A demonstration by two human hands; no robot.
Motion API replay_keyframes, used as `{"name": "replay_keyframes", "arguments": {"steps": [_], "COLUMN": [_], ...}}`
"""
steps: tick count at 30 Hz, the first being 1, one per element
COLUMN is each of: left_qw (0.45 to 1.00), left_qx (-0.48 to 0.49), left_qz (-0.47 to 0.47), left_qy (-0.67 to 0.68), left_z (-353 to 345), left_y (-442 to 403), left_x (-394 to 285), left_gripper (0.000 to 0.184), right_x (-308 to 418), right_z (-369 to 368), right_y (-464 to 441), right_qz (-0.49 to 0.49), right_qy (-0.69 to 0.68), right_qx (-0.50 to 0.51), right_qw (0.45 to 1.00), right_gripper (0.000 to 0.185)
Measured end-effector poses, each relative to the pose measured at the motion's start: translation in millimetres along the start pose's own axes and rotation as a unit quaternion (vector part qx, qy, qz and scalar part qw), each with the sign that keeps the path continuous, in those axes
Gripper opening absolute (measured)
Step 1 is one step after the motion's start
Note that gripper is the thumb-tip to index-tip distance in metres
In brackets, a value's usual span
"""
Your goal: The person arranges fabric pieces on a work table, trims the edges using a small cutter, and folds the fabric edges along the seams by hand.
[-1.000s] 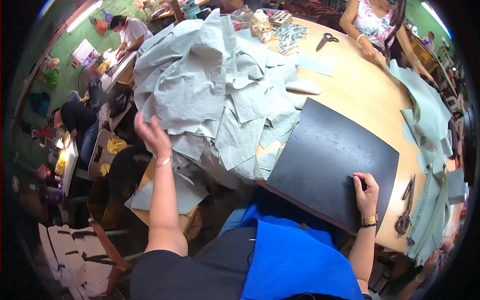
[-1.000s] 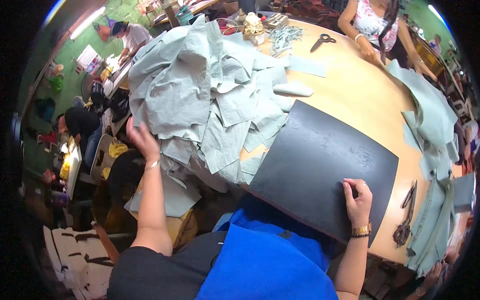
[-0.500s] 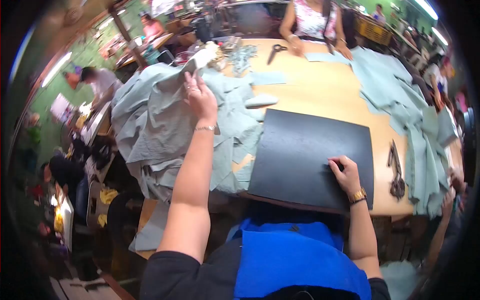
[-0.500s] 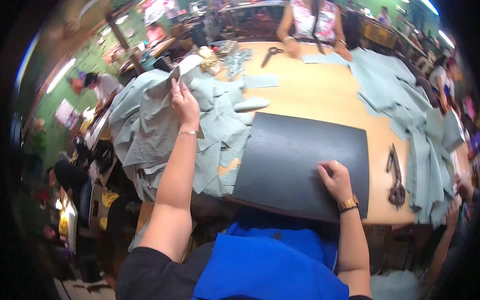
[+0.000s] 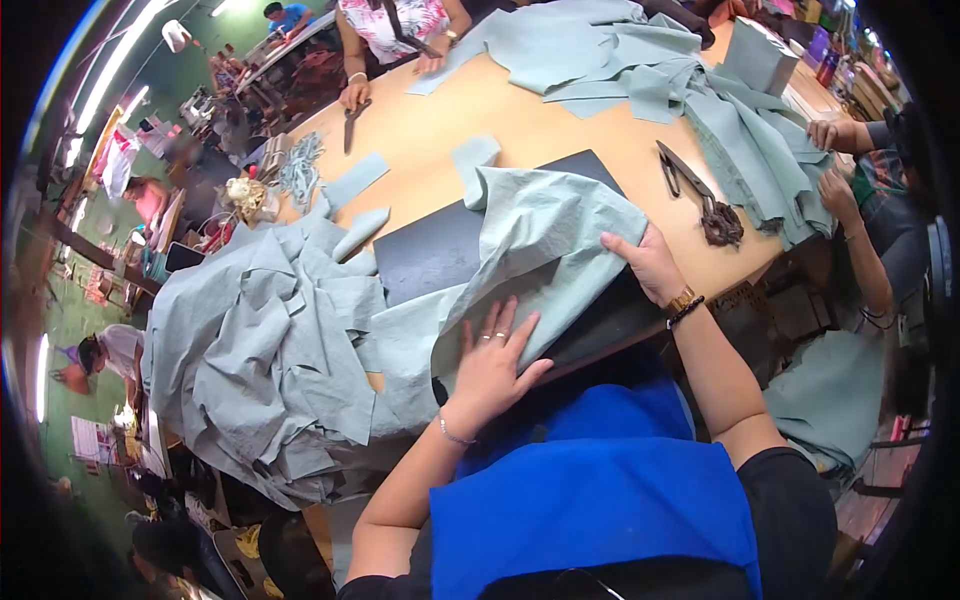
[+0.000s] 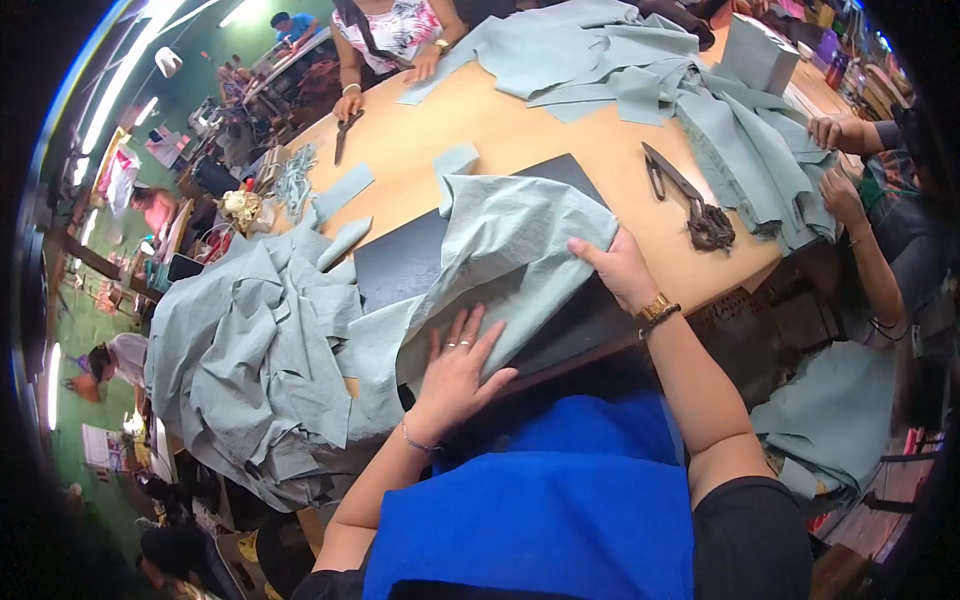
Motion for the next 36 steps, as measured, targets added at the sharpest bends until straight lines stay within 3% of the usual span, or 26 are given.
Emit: {"name": "replay_keyframes", "arguments": {"steps": [4, 5, 8, 10, 12, 14, 16, 17, 19, 20, 21, 22, 23, 24, 26, 27, 29, 31, 34, 36], "left_qw": [1.000, 0.996, 0.992, 0.986, 0.934, 0.886, 0.779, 0.842, 0.910, 0.907, 0.932, 0.901, 0.906, 0.915, 0.945, 0.950, 0.956, 0.970, 0.978, 0.980], "left_qx": [-0.016, -0.015, 0.001, -0.066, -0.010, 0.020, 0.006, -0.108, -0.181, -0.175, -0.194, -0.235, -0.254, -0.288, -0.271, -0.233, -0.138, -0.091, 0.004, 0.023], "left_qz": [0.004, 0.059, 0.112, 0.072, 0.073, -0.065, -0.140, -0.058, 0.039, 0.081, 0.098, 0.069, 0.067, 0.132, 0.145, 0.141, 0.246, 0.225, 0.185, 0.173], "left_qy": [-0.005, 0.061, 0.060, 0.131, 0.349, 0.459, 0.612, 0.525, 0.372, 0.375, 0.288, 0.359, 0.332, 0.250, 0.113, 0.154, 0.076, -0.031, -0.091, -0.091], "left_z": [9, 19, 26, 52, 113, 161, 184, 191, 217, 224, 221, 201, 180, 153, 113, 100, 68, 47, 39, 36], "left_y": [14, 19, 41, 57, 78, 108, 120, 119, 80, 47, 22, -2, -16, -23, -24, -19, -4, 10, 11, -2], "left_x": [6, 4, 27, 29, 13, 22, 39, 48, 73, 77, 107, 135, 166, 196, 182, 162, 129, 87, 58, 62], "left_gripper": [0.064, 0.051, 0.030, 0.018, 0.019, 0.022, 0.022, 0.018, 0.022, 0.023, 0.029, 0.035, 0.047, 0.062, 0.075, 0.078, 0.080, 0.081, 0.082, 0.084], "right_x": [35, 45, 83, 102, 134, 162, 179, 182, 179, 170, 158, 140, 119, 105, 62, 45, 28, 24, 9, -5], "right_z": [1, 1, -8, -5, 0, -1, -12, -19, -34, -40, -44, -45, -43, -46, -35, -31, -33, -40, -46, -41], "right_y": [12, 16, 34, 45, 63, 74, 69, 58, 23, 1, -20, -42, -57, -59, -57, -49, -24, 0, 8, -10], "right_qz": [-0.014, -0.026, -0.043, -0.041, -0.051, -0.040, -0.023, -0.013, 0.004, 0.008, 0.013, 0.020, 0.037, 0.003, 0.059, 0.083, 0.110, 0.118, 0.046, 0.063], "right_qy": [-0.049, -0.074, -0.129, -0.154, -0.146, -0.145, -0.156, -0.166, -0.188, -0.197, -0.192, -0.171, -0.126, -0.073, 0.129, 0.225, 0.400, 0.552, 0.633, 0.640], "right_qx": [-0.029, -0.032, -0.010, 0.050, 0.104, 0.145, 0.168, 0.168, 0.154, 0.140, 0.133, 0.132, 0.146, 0.090, 0.092, 0.102, 0.129, 0.171, 0.202, 0.209], "right_qw": [0.998, 0.996, 0.991, 0.986, 0.983, 0.978, 0.973, 0.972, 0.970, 0.970, 0.972, 0.976, 0.980, 0.993, 0.986, 0.966, 0.901, 0.807, 0.745, 0.736], "right_gripper": [0.039, 0.040, 0.039, 0.040, 0.041, 0.039, 0.038, 0.037, 0.036, 0.035, 0.035, 0.034, 0.043, 0.049, 0.045, 0.045, 0.045, 0.046, 0.049, 0.053]}}
Point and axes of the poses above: each hand's wrist, its own y-axis away from the middle knuckle, its own z-axis out of the back of the hand, x = y × z, the point moved 2 cm from there along -y, towards the middle knuckle, and after that the axes turned 5 degrees about x, right-handed, at the moved point
